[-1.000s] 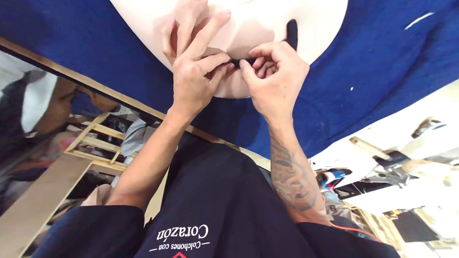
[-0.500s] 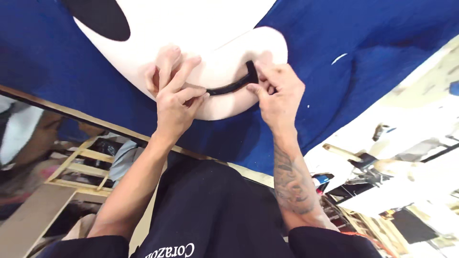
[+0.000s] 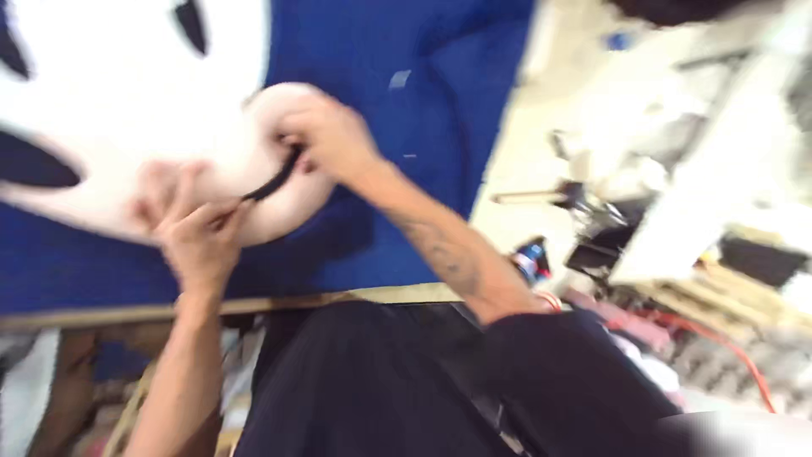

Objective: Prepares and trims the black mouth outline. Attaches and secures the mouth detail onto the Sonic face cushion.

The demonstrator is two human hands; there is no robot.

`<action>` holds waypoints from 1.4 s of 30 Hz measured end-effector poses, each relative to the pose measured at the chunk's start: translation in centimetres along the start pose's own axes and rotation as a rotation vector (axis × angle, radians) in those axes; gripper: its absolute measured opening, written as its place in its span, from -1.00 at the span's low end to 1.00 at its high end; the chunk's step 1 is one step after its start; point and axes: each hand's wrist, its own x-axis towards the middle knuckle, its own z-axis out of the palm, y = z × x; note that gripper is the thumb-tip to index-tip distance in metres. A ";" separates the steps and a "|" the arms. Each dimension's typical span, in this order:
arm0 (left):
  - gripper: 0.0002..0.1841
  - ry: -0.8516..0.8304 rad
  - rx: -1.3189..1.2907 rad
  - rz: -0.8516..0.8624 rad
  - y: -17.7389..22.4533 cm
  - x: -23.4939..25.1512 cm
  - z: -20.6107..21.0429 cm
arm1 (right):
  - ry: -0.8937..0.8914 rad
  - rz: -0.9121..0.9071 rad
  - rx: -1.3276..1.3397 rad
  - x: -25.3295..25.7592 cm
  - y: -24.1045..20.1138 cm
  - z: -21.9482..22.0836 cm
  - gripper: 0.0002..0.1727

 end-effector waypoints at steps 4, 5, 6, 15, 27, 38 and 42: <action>-0.61 -0.215 0.074 0.016 -0.6 1.0 -1.3 | 0.022 0.055 0.087 -2.6 -0.9 -1.4 -0.88; -0.59 -0.266 0.114 0.027 0.1 1.9 -1.8 | 0.039 0.075 0.080 -3.4 -1.4 -1.5 -0.89; -0.60 -0.301 0.160 0.051 1.0 2.6 -2.2 | 0.052 0.083 0.047 -4.2 -1.7 -1.0 -0.85; -0.51 -0.413 0.316 0.148 5.6 4.9 -2.5 | 0.813 0.857 0.337 -27.8 3.9 -3.1 -0.61; -0.76 -0.095 0.339 0.006 9.1 2.4 2.4 | 0.779 1.363 0.701 -39.4 26.4 -6.7 -0.42; -0.57 0.071 0.485 0.150 7.6 -1.4 6.5 | 0.040 0.498 0.609 -23.1 -3.1 -2.3 -0.50; -0.49 -0.039 0.368 0.091 7.8 -1.8 6.0 | -0.007 0.376 0.530 -16.0 -4.7 -2.0 -0.37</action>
